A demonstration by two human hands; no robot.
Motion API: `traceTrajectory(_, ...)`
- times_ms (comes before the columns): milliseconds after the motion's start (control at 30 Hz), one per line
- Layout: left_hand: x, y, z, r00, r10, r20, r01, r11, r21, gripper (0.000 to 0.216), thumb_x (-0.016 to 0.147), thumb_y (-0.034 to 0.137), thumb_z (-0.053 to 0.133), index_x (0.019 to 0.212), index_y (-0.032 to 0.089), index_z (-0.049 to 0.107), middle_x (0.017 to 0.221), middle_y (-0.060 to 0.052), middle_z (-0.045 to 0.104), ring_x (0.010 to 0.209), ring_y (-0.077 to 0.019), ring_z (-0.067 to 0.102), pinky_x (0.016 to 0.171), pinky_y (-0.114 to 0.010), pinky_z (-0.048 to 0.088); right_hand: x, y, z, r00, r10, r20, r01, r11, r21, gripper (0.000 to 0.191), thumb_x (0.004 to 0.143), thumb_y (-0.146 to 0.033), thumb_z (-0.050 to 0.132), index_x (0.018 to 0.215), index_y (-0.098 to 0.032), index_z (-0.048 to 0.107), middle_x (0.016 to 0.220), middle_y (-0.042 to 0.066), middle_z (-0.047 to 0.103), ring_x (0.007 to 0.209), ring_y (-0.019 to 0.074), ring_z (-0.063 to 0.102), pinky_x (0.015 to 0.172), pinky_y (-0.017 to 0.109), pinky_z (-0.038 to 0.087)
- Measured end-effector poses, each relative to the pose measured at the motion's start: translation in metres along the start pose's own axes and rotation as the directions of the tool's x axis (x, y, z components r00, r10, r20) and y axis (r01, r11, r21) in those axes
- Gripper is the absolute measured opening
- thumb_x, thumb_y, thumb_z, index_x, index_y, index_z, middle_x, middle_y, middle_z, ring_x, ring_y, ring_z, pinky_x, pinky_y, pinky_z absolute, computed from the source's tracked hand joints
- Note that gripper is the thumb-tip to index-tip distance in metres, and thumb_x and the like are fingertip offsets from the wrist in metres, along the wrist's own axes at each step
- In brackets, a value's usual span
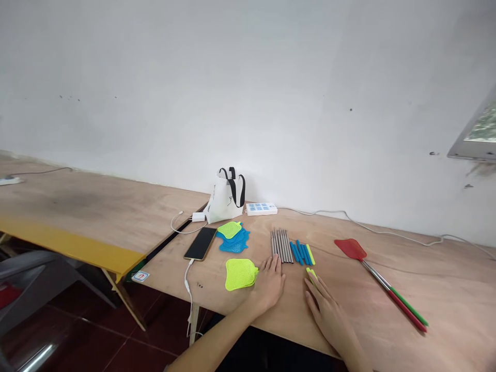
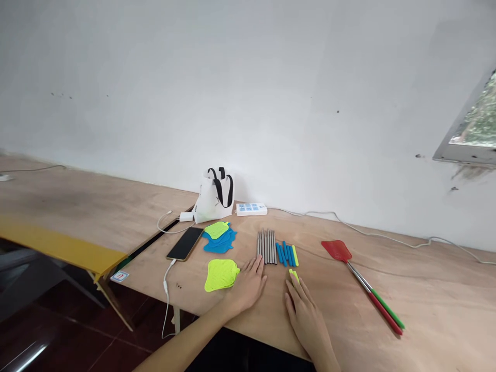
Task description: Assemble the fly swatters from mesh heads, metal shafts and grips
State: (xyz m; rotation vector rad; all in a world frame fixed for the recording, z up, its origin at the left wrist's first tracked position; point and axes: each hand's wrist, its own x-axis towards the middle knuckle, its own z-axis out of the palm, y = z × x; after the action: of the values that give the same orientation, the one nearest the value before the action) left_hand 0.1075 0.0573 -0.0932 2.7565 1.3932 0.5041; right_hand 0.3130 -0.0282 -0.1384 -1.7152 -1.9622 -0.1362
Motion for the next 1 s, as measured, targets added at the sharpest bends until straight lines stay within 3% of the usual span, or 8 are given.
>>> traceTrajectory(200,-0.055,0.022,-0.006,1.000,0.005,-0.006,-0.005,0.998,-0.055,0.062,0.104,0.043,0.032,0.154,0.006,0.038,0.160,-0.018,0.034,0.147,-0.0326,0.038,0.120,-0.049,0.036,-0.003,0.007,0.008,0.999,-0.010,-0.039,0.012,0.998,0.054,0.052,0.103,-0.045,0.033,0.146,-0.021,0.052,0.159,0.005,0.040,0.146,0.0229,0.039,0.118,0.042,0.042)
traceTrajectory(367,-0.096,0.042,-0.006,0.994,0.106,0.039,-0.101,0.990,-0.097,0.078,0.098,0.057,0.047,0.156,0.007,0.035,0.161,-0.023,0.028,0.149,-0.0423,0.030,0.120,-0.060,0.029,-0.001,0.010,0.009,0.999,-0.012,-0.049,0.014,0.999,0.044,0.048,0.102,-0.042,0.035,0.142,-0.024,0.056,0.156,0.005,0.044,0.141,0.0229,0.045,0.116,0.043,0.043)
traceTrajectory(467,-0.096,0.036,-0.018,0.980,0.196,0.042,-0.183,0.961,-0.207,0.071,0.101,0.054,0.044,0.158,0.014,0.032,0.164,-0.016,0.025,0.151,-0.0351,0.028,0.122,-0.051,0.032,0.003,0.009,0.009,0.998,0.005,-0.068,-0.003,0.999,0.033,0.049,0.101,-0.042,0.036,0.144,-0.026,0.051,0.155,0.006,0.046,0.140,0.0241,0.047,0.116,0.046,0.043)
traceTrajectory(600,-0.079,0.012,-0.039,0.969,0.237,0.065,-0.206,0.928,-0.310,0.049,0.106,0.025,0.034,0.154,0.018,0.038,0.164,-0.011,0.031,0.152,-0.0265,0.029,0.122,-0.046,0.035,0.011,0.002,0.015,0.997,0.024,-0.068,-0.023,1.000,0.020,0.049,0.101,-0.039,0.034,0.145,-0.023,0.051,0.155,0.009,0.045,0.142,0.0256,0.044,0.119,0.049,0.039)
traceTrajectory(733,-0.073,0.001,-0.046,0.939,0.327,0.102,-0.263,0.879,-0.397,0.054,0.097,0.005,0.038,0.148,0.021,0.046,0.160,-0.008,0.040,0.153,-0.0239,0.027,0.121,-0.044,0.037,0.014,-0.005,0.023,0.998,0.018,-0.060,-0.015,0.998,0.054,0.050,0.102,-0.035,0.032,0.146,-0.021,0.051,0.156,0.009,0.043,0.145,0.0243,0.040,0.120,0.047,0.038)
traceTrajectory(900,-0.073,0.006,-0.046,0.938,0.344,0.034,-0.276,0.806,-0.523,0.050,0.100,0.010,0.040,0.147,0.026,0.045,0.161,-0.006,0.038,0.145,-0.0199,0.042,0.119,-0.038,0.041,0.011,-0.011,0.017,0.997,-0.076,-0.012,0.077,0.988,0.136,0.051,0.104,-0.036,0.030,0.149,-0.021,0.049,0.157,0.007,0.043,0.144,0.0202,0.042,0.118,0.041,0.042)
traceTrajectory(1000,-0.069,0.004,-0.045,0.955,0.295,0.011,-0.246,0.816,-0.524,0.045,0.100,0.017,0.048,0.143,0.028,0.049,0.159,-0.004,0.041,0.144,-0.0208,0.043,0.120,-0.039,0.040,0.014,-0.017,0.008,0.994,-0.099,0.051,0.090,0.985,0.149,0.050,0.105,-0.037,0.030,0.149,-0.024,0.049,0.157,0.005,0.043,0.145,0.0204,0.040,0.120,0.045,0.038)
